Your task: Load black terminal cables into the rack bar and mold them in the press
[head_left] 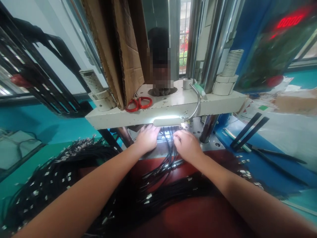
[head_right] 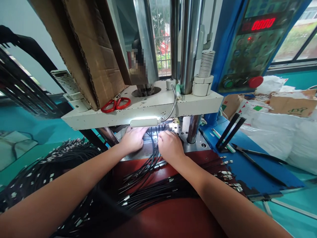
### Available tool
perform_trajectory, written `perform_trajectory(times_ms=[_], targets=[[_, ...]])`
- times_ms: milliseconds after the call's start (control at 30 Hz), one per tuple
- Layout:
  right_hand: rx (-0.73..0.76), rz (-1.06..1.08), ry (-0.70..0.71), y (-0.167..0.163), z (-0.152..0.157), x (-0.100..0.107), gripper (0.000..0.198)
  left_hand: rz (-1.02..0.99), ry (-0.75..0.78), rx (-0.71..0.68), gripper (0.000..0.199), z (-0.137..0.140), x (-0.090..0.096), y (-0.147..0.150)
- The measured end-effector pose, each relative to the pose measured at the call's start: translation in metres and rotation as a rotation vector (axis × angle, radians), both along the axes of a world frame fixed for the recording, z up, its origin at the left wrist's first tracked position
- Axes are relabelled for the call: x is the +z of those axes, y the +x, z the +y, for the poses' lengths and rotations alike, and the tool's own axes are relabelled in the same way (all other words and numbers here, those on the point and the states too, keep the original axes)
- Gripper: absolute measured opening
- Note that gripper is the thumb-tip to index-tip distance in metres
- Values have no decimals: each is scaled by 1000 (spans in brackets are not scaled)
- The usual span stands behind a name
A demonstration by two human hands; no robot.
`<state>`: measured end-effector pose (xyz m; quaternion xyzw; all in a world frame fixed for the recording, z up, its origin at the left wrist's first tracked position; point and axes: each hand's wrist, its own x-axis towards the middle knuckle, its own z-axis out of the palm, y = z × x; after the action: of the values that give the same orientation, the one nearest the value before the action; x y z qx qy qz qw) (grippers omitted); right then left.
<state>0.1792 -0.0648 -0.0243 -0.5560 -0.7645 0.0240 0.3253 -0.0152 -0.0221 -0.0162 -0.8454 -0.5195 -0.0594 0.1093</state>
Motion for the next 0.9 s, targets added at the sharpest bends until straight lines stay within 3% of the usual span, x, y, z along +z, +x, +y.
perform_trajectory(times_ms=[433, 667, 900], targets=[[-82, 8, -67, 7, 7, -1, 21, 41, -25, -26, 67, 2, 4, 5], [-130, -15, -140, 4, 12, -1, 21, -1, -29, 8, 56, 8, 0, 19], [-203, -31, -202, -1, 27, 4, 30, -62, -112, -22, 50, 8, 12, 20]])
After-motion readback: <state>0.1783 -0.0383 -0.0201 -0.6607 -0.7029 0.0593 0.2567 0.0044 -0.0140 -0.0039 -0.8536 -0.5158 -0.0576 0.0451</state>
